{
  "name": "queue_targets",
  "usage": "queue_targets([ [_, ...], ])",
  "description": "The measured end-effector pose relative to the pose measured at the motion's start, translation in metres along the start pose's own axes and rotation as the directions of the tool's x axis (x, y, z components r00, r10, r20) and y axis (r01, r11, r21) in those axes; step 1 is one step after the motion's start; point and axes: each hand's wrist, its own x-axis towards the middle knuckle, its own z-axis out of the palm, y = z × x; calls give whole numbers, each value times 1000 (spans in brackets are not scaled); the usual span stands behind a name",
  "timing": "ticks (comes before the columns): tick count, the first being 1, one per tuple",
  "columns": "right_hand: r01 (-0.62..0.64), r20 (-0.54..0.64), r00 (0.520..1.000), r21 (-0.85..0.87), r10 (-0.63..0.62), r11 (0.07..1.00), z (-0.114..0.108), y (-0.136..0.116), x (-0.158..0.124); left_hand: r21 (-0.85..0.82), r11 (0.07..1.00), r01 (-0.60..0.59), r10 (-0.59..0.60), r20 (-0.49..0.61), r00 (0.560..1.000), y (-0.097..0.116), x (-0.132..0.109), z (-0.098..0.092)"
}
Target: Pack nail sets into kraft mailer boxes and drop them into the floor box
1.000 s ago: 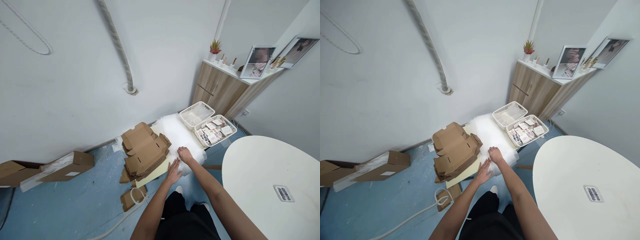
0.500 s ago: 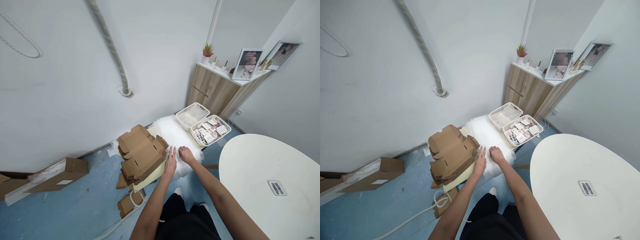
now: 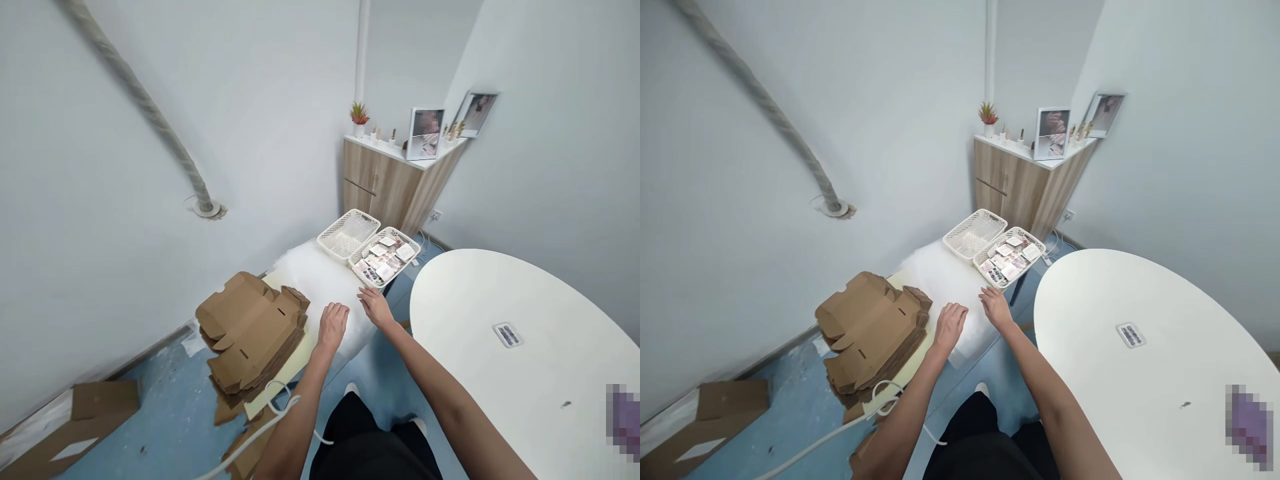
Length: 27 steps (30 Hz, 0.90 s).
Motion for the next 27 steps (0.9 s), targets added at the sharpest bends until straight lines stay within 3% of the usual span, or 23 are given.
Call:
queue_targets([
  [2, -34, 9, 999, -32, 35, 999, -13, 12, -8, 28, 1000, 14, -14, 10, 1000, 11, 2, 6],
  [5, -24, 64, 998, -68, 29, 997, -23, 17, -21, 138, 980, 142, -138, -35, 990, 11, 4, 20],
  [7, 1, 99, 995, -73, 6, 997, -23, 13, -28, 223, 949, 222, -216, -50, 975, 0, 7, 31],
  [12, 69, 148, 987, -56, -60, 996, -10, 0, -32, 273, 928, 252, -279, 63, 958, -36, 24, 47],
  [17, 104, 96, 990, -48, -99, 993, 2, -14, -6, 232, 959, 164, -190, 93, 977, -44, 33, 34],
  [22, 97, 112, 990, -69, -89, 993, 5, -23, 26, 281, 956, 84, -118, 108, 987, -31, 26, 16],
  [27, 132, 171, 977, -33, -124, 991, -4, -20, 40, 293, 954, 57, -87, 92, 992, -16, 28, -9],
])
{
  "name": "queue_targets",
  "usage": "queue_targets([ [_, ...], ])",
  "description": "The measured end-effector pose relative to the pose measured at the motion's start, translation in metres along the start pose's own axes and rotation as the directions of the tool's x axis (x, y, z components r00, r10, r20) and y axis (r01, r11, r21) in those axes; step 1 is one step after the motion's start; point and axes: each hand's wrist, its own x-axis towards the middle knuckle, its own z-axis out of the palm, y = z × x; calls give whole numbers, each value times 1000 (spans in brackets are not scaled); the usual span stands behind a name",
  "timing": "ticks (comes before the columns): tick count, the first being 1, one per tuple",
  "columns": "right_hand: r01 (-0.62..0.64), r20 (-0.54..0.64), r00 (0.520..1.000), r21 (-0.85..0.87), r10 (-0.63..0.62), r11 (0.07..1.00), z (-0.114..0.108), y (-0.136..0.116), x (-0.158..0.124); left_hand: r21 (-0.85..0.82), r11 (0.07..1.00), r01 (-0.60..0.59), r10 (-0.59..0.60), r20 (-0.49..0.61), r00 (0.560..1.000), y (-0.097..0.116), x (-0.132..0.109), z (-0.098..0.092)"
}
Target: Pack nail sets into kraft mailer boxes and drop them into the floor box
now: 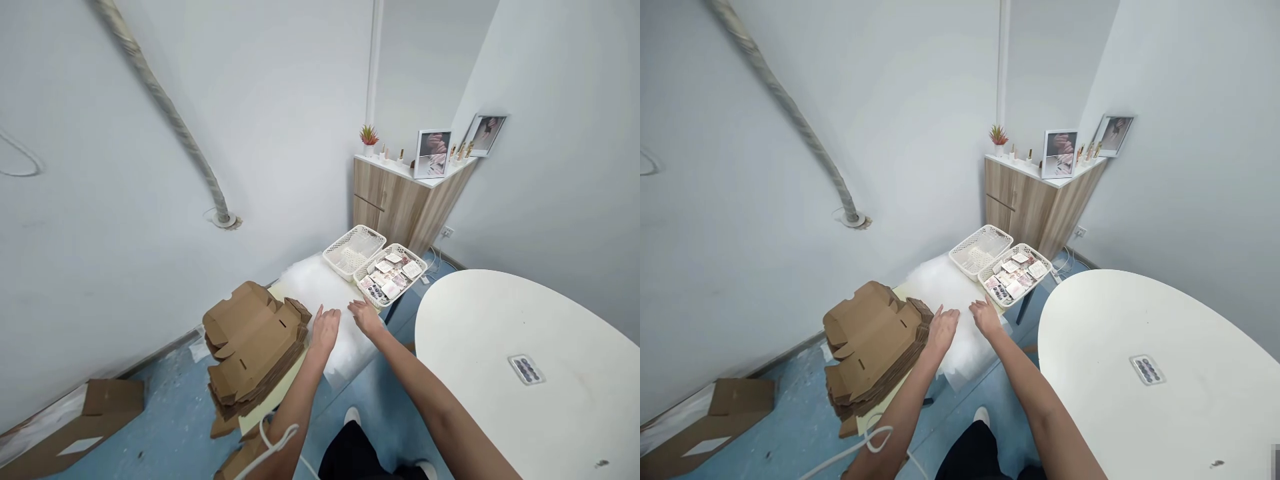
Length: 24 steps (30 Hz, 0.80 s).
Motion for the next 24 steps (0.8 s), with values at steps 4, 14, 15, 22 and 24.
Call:
queue_targets([
  [4, 58, -91, 994, 39, -54, 998, -12, 7, -7, -89, 996, -15, 14, -13, 1000, 7, -2, -25],
  [14, -15, -360, 933, -22, 6, 1000, -54, 97, -127, -475, 854, -214, 206, -70, 976, 103, -5, 3],
  [15, -54, -387, 921, -33, 37, 998, -59, 108, -147, -492, 837, -238, 232, -74, 970, 123, -5, 9],
  [22, -313, -535, 809, -39, 245, 949, -72, 172, -294, -535, 751, -387, 463, 9, 886, 262, -22, 47],
  [24, -381, -574, 762, -23, 299, 924, -74, 188, -333, -544, 710, -446, 542, 17, 840, 294, -28, 56],
])
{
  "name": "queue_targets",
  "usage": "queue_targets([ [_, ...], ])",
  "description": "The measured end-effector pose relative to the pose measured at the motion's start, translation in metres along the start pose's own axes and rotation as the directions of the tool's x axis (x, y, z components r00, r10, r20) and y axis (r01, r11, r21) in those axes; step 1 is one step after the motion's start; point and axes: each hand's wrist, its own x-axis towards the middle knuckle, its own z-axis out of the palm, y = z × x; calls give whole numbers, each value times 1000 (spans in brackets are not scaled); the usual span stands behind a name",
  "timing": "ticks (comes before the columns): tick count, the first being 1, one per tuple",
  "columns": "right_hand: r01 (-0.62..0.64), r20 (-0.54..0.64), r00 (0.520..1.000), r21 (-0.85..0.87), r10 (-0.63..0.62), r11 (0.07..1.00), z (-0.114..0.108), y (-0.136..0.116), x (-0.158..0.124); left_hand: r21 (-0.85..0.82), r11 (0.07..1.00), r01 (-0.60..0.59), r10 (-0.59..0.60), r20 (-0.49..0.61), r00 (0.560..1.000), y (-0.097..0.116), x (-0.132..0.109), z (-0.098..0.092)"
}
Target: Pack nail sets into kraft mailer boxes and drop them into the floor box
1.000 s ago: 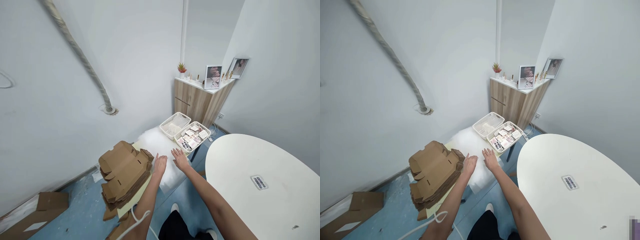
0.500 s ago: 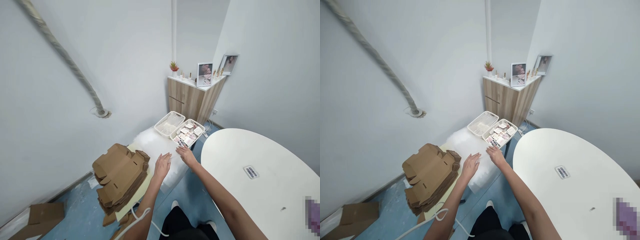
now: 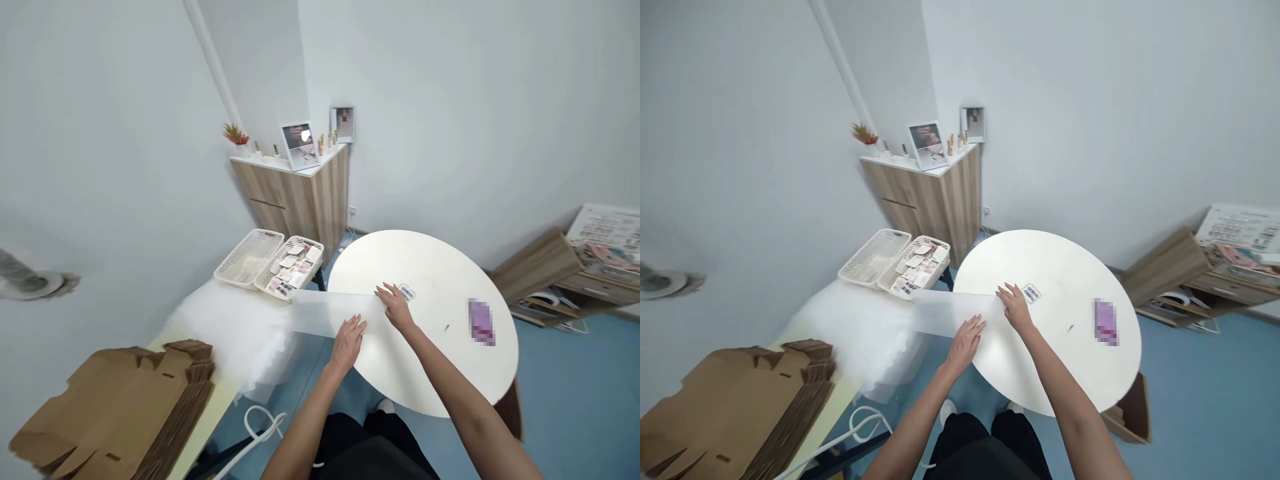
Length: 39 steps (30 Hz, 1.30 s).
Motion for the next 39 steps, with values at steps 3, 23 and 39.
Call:
queue_targets([
  [3, -71, -45, 997, -45, 69, 996, -28, 39, -32, 1, 993, -119, 119, 87, 989, 24, 14, 33],
  [23, -411, 223, 868, -179, 444, 894, -11, 98, -194, 145, 989, 10, -58, 334, 941, 6, 13, 110],
  [39, -592, 50, 795, -154, 605, 791, 69, 142, -62, 261, 932, 253, -269, 27, 963, -2, 58, 158],
])
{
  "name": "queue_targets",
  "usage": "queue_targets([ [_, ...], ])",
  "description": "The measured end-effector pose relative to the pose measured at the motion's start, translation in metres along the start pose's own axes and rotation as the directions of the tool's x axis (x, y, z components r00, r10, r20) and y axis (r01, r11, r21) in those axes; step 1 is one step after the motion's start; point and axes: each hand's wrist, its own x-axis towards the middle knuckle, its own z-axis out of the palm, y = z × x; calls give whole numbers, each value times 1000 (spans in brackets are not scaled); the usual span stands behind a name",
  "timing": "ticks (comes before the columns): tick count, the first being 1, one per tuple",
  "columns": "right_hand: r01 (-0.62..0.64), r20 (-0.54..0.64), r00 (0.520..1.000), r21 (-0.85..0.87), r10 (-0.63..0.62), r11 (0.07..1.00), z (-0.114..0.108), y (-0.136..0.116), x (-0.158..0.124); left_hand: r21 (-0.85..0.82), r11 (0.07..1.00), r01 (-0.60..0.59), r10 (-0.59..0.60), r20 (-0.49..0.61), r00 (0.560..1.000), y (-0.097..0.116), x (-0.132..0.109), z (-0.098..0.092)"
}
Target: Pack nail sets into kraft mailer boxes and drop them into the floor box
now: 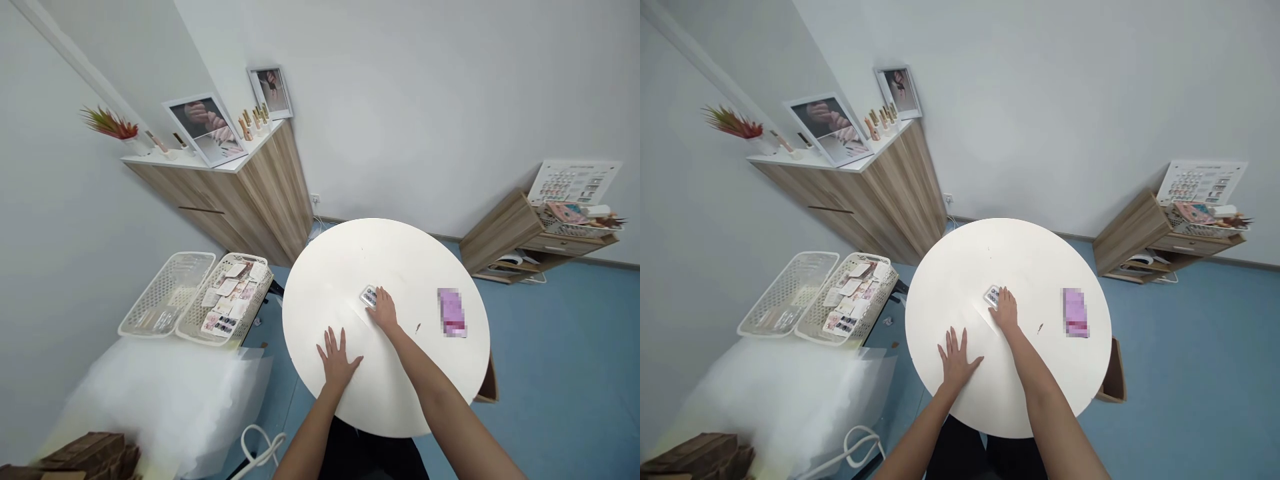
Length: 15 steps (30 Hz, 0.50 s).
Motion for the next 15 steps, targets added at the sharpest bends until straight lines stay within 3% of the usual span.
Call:
queue_targets([
  [4, -17, 47, 999, -22, 18, 1000, 6, 4, 14, 45, 994, -104, 102, 42, 994, -5, 13, -3],
  [6, -16, 16, 1000, -5, 16, 1000, 2, 8, 17, 48, 986, -159, 155, 74, 985, -6, 24, -5],
  [10, -33, -71, 997, 18, 34, 999, -15, 20, 19, 39, 967, -251, 244, 131, 961, -6, 51, -6],
  [15, 9, -61, 998, 22, -8, 1000, -40, 35, 15, 26, 916, -400, 385, 224, 895, 2, 91, -4],
])
